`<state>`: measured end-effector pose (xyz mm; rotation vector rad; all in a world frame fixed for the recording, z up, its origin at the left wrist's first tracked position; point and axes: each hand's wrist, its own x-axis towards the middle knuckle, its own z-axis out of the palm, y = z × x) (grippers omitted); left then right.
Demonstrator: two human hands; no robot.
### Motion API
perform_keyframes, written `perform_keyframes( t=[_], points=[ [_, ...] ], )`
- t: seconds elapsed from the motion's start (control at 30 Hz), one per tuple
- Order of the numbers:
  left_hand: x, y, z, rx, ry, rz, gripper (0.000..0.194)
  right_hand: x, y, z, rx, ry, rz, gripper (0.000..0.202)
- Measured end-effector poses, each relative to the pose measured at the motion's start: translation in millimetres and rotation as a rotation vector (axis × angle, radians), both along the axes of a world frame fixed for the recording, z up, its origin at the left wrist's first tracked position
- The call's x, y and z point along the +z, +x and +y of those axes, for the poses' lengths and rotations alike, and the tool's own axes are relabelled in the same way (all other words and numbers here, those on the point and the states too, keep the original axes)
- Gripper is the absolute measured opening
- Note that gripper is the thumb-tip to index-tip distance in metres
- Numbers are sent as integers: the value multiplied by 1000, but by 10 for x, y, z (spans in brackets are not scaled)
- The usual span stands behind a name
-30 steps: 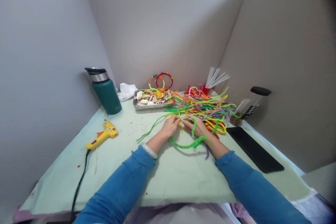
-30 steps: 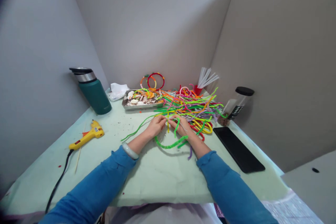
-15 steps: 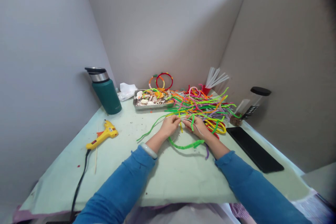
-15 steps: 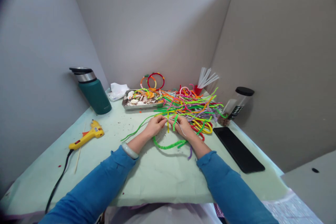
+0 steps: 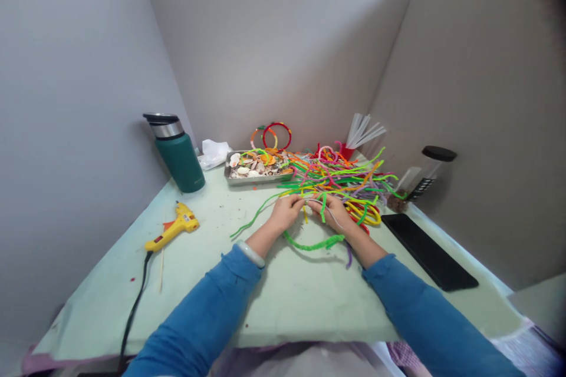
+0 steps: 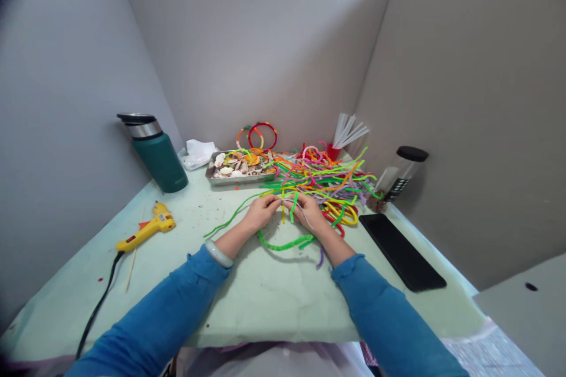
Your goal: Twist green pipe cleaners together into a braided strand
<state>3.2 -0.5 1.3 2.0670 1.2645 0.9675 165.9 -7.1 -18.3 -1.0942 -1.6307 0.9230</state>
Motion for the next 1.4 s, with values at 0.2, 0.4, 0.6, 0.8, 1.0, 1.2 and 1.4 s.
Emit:
perform_keyframes(
  t=[0.2, 0.4, 0.6, 0.8, 1.0, 1.2, 1.4],
  points=[
    [-26, -6, 20, 12, -11, -12, 26, 39, -2, -30, 91, -53, -13, 29],
    [-57, -16, 48, -1, -13, -27, 26, 38, -19, -20, 90, -59, -1, 27],
    [-67, -11, 53, -17, -23, -55, 26, 71, -41, -38, 68, -57, 21, 25],
    [-89, 10, 71, 0, -26, -90, 24, 29, -10, 0, 63, -45, -14, 27],
    [-107, 16, 84, 1, -40, -128, 22, -7, 15, 20, 76, -25, -22, 25],
    [-103, -4, 75, -29, -43, -95, 26, 18, -1, -4, 56, -39, -7, 26],
    [-93, -14, 67, -37, -33, -52, 27, 2, -10, 15, 55, -22, 13, 29]
  ],
)
